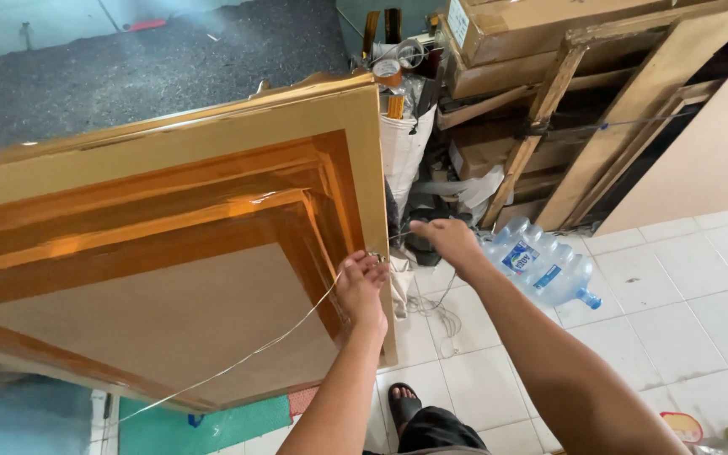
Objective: The person is attaching a hanging wire to the back of a picture frame by threading it through eyelets and twisting it to set the tension.
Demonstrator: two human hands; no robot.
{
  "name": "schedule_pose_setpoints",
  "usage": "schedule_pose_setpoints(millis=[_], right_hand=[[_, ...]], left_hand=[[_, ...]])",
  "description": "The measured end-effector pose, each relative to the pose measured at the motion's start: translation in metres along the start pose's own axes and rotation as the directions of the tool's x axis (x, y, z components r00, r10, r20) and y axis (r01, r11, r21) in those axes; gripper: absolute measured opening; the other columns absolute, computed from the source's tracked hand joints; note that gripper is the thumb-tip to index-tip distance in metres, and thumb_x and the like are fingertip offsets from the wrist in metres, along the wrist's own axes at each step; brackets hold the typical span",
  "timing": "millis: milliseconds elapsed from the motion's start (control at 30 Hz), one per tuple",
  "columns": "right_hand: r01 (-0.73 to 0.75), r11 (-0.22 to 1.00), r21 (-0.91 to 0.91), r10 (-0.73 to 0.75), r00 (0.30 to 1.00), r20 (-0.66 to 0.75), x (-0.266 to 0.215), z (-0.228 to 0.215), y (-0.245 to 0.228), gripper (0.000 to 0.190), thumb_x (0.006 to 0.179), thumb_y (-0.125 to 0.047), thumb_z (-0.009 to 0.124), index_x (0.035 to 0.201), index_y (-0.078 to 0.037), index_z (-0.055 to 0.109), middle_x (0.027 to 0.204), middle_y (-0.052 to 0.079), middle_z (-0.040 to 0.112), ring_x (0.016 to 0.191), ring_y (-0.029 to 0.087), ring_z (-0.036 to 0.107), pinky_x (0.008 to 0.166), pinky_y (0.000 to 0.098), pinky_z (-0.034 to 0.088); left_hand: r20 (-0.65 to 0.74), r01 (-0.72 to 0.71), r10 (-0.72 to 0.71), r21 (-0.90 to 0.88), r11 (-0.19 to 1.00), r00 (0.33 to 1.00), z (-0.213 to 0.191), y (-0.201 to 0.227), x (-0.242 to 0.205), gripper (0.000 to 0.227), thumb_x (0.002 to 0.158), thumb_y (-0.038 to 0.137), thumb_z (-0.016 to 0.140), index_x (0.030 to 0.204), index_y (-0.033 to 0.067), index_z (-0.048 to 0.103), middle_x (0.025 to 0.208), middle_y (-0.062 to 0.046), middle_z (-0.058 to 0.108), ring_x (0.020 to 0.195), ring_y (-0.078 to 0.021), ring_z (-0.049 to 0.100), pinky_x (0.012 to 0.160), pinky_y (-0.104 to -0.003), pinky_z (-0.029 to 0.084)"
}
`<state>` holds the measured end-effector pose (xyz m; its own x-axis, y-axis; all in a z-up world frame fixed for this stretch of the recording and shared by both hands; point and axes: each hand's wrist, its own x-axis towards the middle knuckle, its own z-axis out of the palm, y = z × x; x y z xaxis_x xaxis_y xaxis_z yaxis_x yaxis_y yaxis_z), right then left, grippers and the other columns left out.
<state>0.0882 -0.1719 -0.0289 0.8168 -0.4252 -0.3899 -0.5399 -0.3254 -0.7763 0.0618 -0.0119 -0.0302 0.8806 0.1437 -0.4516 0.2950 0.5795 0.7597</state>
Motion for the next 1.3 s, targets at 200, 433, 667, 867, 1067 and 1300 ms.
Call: schedule_pose_setpoints(millis=[200,433,667,867,1067,1300], right_hand=[[-0.117,0.782,0.612,0.161,0.987,-0.017,-0.012,-0.022,0.013,0.037,0.068,-0.03,0.076,0.058,-0.007,0.049,0.05,-0.001,0.03,0.044,0.011,0.035,0.042,0.0219,0.029],[-0.112,0.897,0.429,0.101,0.994,0.048,-0.047,-0.031,0.018,0.046,0.071,-0.043,0.072,0.055,-0.008,0.046,0.05,-0.002,0.028,0.043,0.011,0.031,0.043,0.0237,0.024],[-0.188,0.976,0.109,0.124,0.893,0.433,-0.066,-0.032,0.033,0.038,0.081,-0.044,0.057,0.073,-0.006,0.057,0.064,0.005,0.051,0.056,0.013,0.053,0.057,0.0221,0.047],[0.28,0.842,-0.46,-0.133,0.936,0.327,-0.03,0.012,0.018,0.038,0.077,-0.023,0.053,0.115,-0.021,0.055,0.093,0.005,0.067,0.084,0.021,0.065,0.074,0.0331,0.05],[0.572,0.497,-0.652,-0.378,0.819,0.431,-0.021,0.06,-0.017,0.032,0.074,-0.024,0.052,0.101,-0.011,0.061,0.089,0.009,0.064,0.08,0.027,0.065,0.068,0.0364,0.054],[0.533,0.594,-0.603,-0.379,0.846,0.375,-0.051,0.04,-0.029,0.028,0.084,-0.022,0.035,0.089,-0.015,0.061,0.087,0.005,0.064,0.084,0.027,0.063,0.072,0.037,0.053]], left_hand=[[-0.129,-0.045,0.058,0.102,0.994,0.99,-0.012,-0.004,0.013,0.027,0.095,0.022,0.031,0.09,0.0119,0.055,0.065,-0.004,0.057,0.054,-0.0095,0.055,0.047,-0.015,0.049],[-0.16,0.281,-0.28,-0.017,0.96,0.947,0.002,0.017,-0.007,0.023,0.08,0.038,0.06,0.099,0.0249,0.054,0.086,0.004,0.049,0.072,-0.0102,0.052,0.061,-0.021,0.05],[0.093,0.56,-0.564,0.063,0.826,0.821,-0.001,-0.037,0.045,0.022,0.089,0.047,0.04,0.096,0.0276,0.047,0.11,0.009,0.059,0.105,-0.018,0.052,0.089,-0.043,0.031],[0.027,0.455,-0.468,0.188,0.87,0.883,-0.005,-0.052,0.047,0.023,0.093,0.038,0.031,0.099,0.0269,0.051,0.095,0.01,0.064,0.081,-0.0147,0.055,0.075,-0.037,0.037],[-0.144,0.35,-0.334,0.099,0.932,0.931,-0.008,-0.06,0.049,0.013,0.086,0.022,0.048,0.085,0.0207,0.061,0.078,-0.003,0.062,0.065,-0.0224,0.055,0.056,-0.035,0.043],[-0.128,0.073,-0.046,0.216,0.974,0.991,-0.006,-0.061,0.06,0.012,0.084,0.002,0.051,0.081,0.0065,0.062,0.06,-0.005,0.055,0.046,-0.0076,0.05,0.04,-0.016,0.044]])
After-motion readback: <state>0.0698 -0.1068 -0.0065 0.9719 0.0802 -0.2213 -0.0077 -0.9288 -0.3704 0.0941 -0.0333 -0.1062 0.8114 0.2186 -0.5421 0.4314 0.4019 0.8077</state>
